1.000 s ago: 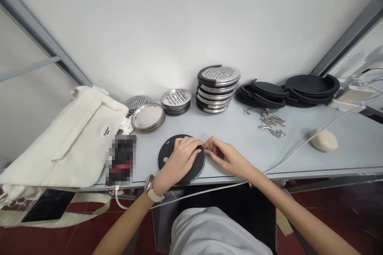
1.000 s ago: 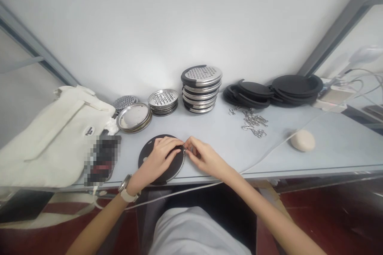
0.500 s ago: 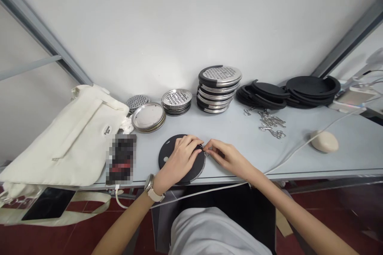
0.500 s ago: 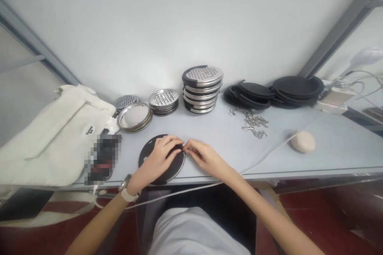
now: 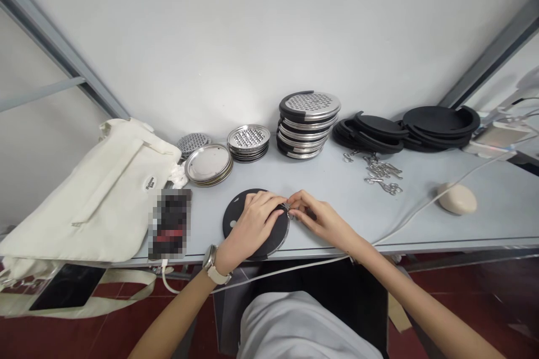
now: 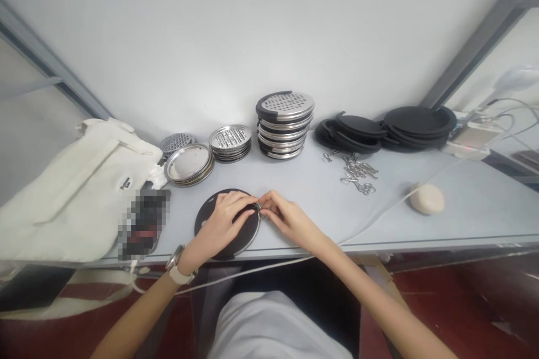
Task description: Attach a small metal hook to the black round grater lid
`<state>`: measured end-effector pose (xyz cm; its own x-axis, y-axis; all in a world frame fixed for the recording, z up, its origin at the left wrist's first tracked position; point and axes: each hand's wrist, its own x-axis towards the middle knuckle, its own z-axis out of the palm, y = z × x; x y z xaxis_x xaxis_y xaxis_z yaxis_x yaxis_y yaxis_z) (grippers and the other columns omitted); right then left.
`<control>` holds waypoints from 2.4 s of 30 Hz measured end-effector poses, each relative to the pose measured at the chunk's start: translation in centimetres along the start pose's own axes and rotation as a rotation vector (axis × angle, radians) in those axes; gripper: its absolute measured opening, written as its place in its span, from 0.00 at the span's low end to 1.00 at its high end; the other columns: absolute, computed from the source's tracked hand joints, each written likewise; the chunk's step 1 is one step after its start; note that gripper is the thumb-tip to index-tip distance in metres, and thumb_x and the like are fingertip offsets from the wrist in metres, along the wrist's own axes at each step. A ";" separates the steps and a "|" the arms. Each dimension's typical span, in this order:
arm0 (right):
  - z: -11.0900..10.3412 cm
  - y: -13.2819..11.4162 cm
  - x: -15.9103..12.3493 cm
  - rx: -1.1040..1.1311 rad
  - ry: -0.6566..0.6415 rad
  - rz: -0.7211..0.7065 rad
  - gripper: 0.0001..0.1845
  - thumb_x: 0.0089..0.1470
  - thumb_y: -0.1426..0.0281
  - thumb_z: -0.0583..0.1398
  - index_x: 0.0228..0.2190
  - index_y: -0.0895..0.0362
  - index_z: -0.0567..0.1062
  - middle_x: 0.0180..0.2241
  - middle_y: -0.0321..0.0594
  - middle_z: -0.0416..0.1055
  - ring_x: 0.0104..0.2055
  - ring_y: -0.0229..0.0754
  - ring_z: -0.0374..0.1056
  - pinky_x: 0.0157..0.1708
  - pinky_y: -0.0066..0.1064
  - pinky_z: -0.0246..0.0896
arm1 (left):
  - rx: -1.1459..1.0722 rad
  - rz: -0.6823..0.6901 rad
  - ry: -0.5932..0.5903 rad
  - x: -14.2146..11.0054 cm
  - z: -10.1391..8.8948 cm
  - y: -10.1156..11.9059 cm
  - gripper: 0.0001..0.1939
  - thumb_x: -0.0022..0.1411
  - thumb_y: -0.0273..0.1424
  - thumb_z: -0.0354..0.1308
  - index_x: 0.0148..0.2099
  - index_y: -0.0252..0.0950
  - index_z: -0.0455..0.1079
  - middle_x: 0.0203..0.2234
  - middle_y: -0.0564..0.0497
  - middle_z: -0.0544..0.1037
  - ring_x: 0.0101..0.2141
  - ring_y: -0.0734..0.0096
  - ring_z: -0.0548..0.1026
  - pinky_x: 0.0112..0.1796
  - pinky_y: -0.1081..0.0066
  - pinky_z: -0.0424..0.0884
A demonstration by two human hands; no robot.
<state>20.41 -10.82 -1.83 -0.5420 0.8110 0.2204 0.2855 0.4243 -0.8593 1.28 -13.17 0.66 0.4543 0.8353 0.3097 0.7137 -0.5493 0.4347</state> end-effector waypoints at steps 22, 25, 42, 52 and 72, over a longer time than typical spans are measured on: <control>0.1 0.3 -0.1 -0.037 -0.028 0.005 0.07 0.60 0.67 0.50 0.37 0.56 0.65 0.26 0.34 0.64 0.28 0.36 0.61 0.30 0.26 0.56 | 0.035 -0.002 0.020 0.0 0.1 0.0 0.13 0.65 0.27 0.47 0.50 0.40 0.65 0.41 0.51 0.74 0.43 0.70 0.69 0.47 0.65 0.57; 0.1 0.3 -0.1 -0.050 -0.028 0.009 0.07 0.60 0.67 0.50 0.37 0.56 0.65 0.25 0.33 0.63 0.27 0.35 0.59 0.29 0.26 0.55 | 0.011 -0.001 0.017 0.0 0.0 0.0 0.13 0.65 0.27 0.47 0.50 0.40 0.66 0.41 0.51 0.74 0.43 0.70 0.68 0.47 0.65 0.56; 0.3 0.3 0.0 -0.030 -0.028 0.040 0.07 0.59 0.65 0.51 0.34 0.56 0.64 0.24 0.32 0.61 0.24 0.34 0.57 0.25 0.26 0.54 | -0.003 0.002 0.015 0.0 0.0 0.1 0.12 0.65 0.27 0.46 0.49 0.40 0.66 0.40 0.52 0.74 0.43 0.71 0.69 0.47 0.66 0.56; 0.4 0.4 -0.1 -0.057 -0.019 0.038 0.10 0.59 0.64 0.51 0.41 0.55 0.64 0.22 0.30 0.57 0.22 0.34 0.54 0.24 0.26 0.52 | -0.033 0.001 0.011 0.0 0.0 0.1 0.13 0.66 0.27 0.45 0.49 0.39 0.67 0.40 0.50 0.74 0.43 0.69 0.69 0.47 0.64 0.58; 0.4 -0.1 -0.2 -0.072 -0.039 0.023 0.04 0.55 0.70 0.53 0.35 0.56 0.63 0.22 0.29 0.58 0.23 0.34 0.56 0.24 0.26 0.53 | -0.051 0.009 -0.001 0.1 -0.1 0.1 0.13 0.65 0.26 0.46 0.49 0.39 0.66 0.40 0.50 0.74 0.43 0.69 0.69 0.47 0.65 0.59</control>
<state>20.15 -11.16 -1.99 -0.5648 0.8051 0.1812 0.3536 0.4344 -0.8284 1.38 -13.19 0.80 0.4610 0.8304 0.3130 0.6813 -0.5572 0.4747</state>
